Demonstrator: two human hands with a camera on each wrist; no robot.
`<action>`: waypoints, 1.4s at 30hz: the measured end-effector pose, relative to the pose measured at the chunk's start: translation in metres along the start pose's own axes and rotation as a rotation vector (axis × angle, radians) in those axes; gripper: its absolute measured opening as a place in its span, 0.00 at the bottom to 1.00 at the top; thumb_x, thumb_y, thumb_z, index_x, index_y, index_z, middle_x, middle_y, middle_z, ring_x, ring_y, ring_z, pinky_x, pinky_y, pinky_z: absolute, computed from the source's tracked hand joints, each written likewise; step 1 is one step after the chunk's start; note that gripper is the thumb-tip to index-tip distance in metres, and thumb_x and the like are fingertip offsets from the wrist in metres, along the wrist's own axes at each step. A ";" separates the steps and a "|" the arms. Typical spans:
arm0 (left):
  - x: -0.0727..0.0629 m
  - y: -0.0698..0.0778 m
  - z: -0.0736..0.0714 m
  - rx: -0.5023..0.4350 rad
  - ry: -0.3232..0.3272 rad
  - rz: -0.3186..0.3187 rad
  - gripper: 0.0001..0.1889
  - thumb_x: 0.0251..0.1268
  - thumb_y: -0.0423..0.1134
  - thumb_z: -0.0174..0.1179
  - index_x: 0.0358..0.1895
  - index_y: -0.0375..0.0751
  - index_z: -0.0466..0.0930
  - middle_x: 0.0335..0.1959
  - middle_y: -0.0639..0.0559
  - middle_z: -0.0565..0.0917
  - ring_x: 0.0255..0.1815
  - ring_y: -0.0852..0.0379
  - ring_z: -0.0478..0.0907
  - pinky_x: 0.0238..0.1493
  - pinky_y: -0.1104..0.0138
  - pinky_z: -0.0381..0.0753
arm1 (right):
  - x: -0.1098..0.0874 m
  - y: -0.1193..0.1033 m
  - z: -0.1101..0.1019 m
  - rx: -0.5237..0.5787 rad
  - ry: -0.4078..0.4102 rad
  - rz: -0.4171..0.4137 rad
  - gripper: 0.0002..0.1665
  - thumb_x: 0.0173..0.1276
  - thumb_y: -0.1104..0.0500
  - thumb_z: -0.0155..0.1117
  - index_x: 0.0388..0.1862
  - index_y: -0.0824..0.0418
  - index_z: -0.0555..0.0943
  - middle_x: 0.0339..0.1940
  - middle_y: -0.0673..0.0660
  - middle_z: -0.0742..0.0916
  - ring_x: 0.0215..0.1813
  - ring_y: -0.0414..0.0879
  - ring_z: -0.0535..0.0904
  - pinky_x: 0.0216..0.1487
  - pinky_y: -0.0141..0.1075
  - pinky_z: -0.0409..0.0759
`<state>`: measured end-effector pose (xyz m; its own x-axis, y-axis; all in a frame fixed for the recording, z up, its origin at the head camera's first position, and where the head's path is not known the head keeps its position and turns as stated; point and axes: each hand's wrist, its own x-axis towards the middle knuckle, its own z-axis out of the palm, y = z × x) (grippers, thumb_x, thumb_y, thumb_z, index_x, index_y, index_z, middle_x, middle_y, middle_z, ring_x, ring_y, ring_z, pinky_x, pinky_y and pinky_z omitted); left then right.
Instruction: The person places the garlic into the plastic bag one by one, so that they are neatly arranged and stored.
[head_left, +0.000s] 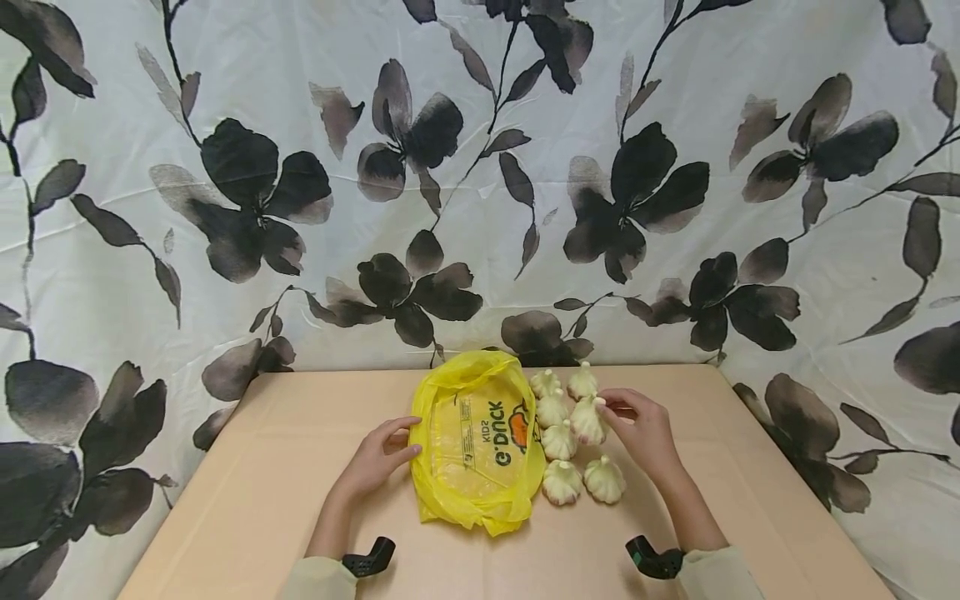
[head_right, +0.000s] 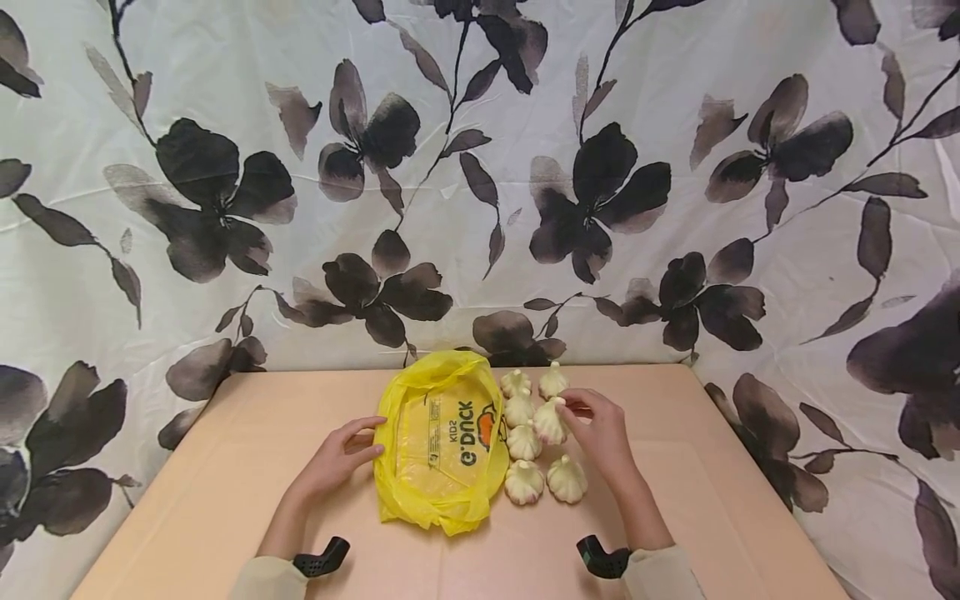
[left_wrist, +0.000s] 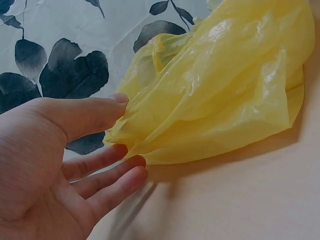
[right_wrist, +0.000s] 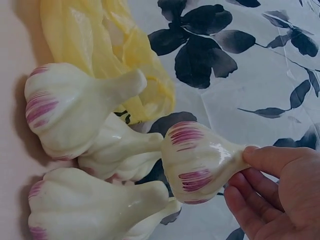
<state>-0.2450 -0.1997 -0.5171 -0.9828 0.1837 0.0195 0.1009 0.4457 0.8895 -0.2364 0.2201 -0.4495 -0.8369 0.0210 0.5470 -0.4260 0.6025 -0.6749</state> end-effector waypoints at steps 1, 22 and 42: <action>0.000 0.000 0.000 -0.001 0.000 -0.002 0.24 0.62 0.45 0.65 0.62 0.56 0.74 0.66 0.48 0.74 0.60 0.44 0.77 0.61 0.47 0.76 | 0.000 0.000 0.000 0.008 0.001 -0.006 0.11 0.58 0.69 0.70 0.40 0.63 0.85 0.36 0.59 0.89 0.37 0.34 0.83 0.39 0.19 0.80; 0.004 0.000 0.008 -0.070 0.013 -0.017 0.24 0.62 0.41 0.65 0.62 0.51 0.74 0.66 0.45 0.73 0.60 0.43 0.77 0.54 0.54 0.82 | 0.014 -0.007 0.015 0.095 -0.063 -0.018 0.10 0.61 0.64 0.70 0.42 0.61 0.85 0.37 0.57 0.88 0.39 0.46 0.85 0.39 0.26 0.84; 0.004 -0.006 0.005 -0.054 0.017 -0.020 0.25 0.62 0.45 0.65 0.63 0.53 0.74 0.66 0.45 0.73 0.63 0.42 0.75 0.62 0.48 0.75 | 0.009 -0.035 0.041 0.118 -0.123 -0.045 0.11 0.60 0.64 0.70 0.43 0.60 0.85 0.37 0.54 0.87 0.40 0.48 0.85 0.41 0.36 0.86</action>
<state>-0.2485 -0.1974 -0.5246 -0.9871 0.1601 0.0087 0.0731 0.4008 0.9132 -0.2430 0.1664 -0.4420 -0.8486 -0.1058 0.5183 -0.4954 0.5027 -0.7085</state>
